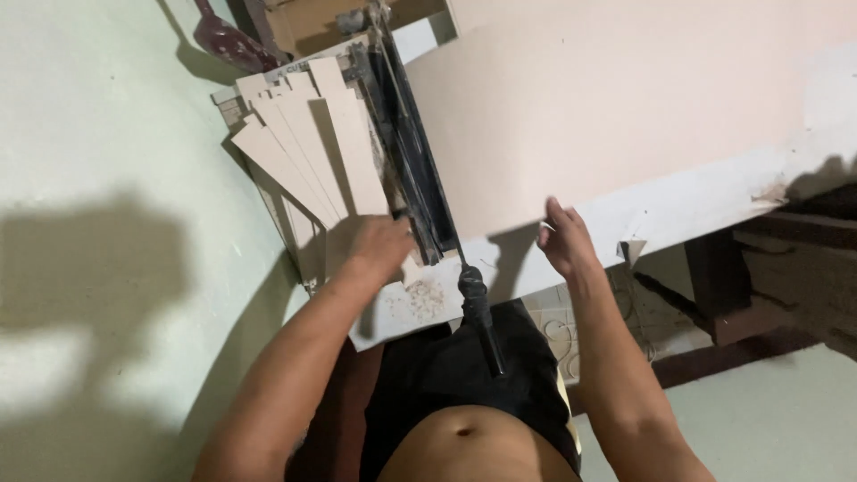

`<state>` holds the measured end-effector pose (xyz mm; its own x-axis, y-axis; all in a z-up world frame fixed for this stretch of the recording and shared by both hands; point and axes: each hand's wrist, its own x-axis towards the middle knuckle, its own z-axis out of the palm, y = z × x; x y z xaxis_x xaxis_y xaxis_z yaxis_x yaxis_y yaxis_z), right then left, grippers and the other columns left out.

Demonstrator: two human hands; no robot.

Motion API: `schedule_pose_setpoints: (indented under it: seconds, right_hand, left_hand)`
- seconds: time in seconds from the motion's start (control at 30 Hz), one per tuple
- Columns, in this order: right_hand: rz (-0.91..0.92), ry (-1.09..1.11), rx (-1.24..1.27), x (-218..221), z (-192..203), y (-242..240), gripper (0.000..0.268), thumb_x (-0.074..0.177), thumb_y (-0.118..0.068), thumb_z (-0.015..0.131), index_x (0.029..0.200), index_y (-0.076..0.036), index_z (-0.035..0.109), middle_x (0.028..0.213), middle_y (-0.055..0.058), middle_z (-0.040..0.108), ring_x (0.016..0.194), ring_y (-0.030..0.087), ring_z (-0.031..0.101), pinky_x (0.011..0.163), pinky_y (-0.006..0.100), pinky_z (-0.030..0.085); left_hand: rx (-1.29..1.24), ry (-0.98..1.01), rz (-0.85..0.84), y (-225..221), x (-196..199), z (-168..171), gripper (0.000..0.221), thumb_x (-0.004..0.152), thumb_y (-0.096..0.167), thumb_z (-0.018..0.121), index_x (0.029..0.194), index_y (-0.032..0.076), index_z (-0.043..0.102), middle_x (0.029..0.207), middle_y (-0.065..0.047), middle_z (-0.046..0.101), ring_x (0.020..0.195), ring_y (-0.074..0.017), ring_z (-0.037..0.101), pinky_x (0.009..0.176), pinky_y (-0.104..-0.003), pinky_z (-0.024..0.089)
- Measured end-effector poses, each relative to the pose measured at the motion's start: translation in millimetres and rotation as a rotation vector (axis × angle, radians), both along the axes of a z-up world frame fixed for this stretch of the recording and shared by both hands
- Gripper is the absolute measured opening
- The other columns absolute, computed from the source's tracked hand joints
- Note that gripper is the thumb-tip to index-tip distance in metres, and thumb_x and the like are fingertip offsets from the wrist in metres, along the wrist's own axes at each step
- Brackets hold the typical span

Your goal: Cutting cardboard sheets using a manual paper cutter and stacking the pieces.

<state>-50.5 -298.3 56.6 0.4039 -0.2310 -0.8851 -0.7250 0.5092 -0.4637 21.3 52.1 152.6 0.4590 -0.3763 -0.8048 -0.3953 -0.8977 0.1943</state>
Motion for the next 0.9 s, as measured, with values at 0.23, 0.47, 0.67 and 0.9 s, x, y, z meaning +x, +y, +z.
schedule_pose_setpoints:
  seconds: [0.23,0.47,0.67,0.9]
  right_hand:
    - [0.147,-0.104,-0.152,-18,16,39,0.029,0.102,-0.025,0.070,0.109,-0.001,0.054,0.095,0.009,0.061,0.075,0.026,0.073,0.066,0.039,0.066]
    - [0.340,-0.179,-0.218,14,5,51,0.031,0.107,-0.026,0.062,0.121,0.001,0.060,0.102,0.012,0.064,0.083,0.026,0.075,0.075,0.043,0.066]
    - [1.098,-0.037,-0.571,46,94,66,0.058,0.112,-0.056,0.038,0.112,-0.009,0.073,0.079,0.012,0.077,0.061,0.026,0.076,0.061,0.040,0.061]
    - [1.593,0.106,-0.579,-17,186,161,0.087,0.095,-0.045,0.053,0.165,-0.019,0.010,0.092,0.027,0.075,0.083,0.047,0.076,0.073,0.054,0.061]
  left_hand:
    - [-0.034,-0.410,-0.037,-24,34,12,0.049,0.095,0.028,0.066,0.141,0.022,0.052,0.136,-0.016,0.055,0.123,-0.0358,0.050,0.099,-0.054,0.035]
    - [0.183,-0.215,0.274,-67,60,12,0.115,0.079,0.060,0.078,0.163,0.014,0.016,0.164,-0.034,0.022,0.155,-0.0474,0.009,0.113,-0.076,-0.006]
    - [0.326,-0.219,0.244,-74,58,-15,0.118,0.081,0.051,0.078,0.162,0.006,0.005,0.167,-0.030,0.006,0.155,-0.0433,0.001,0.113,-0.078,-0.007]
    - [0.257,-0.203,0.296,-73,60,-22,0.119,0.077,0.043,0.084,0.162,0.004,0.011,0.165,-0.034,0.005,0.155,-0.0462,-0.001,0.114,-0.078,-0.009]
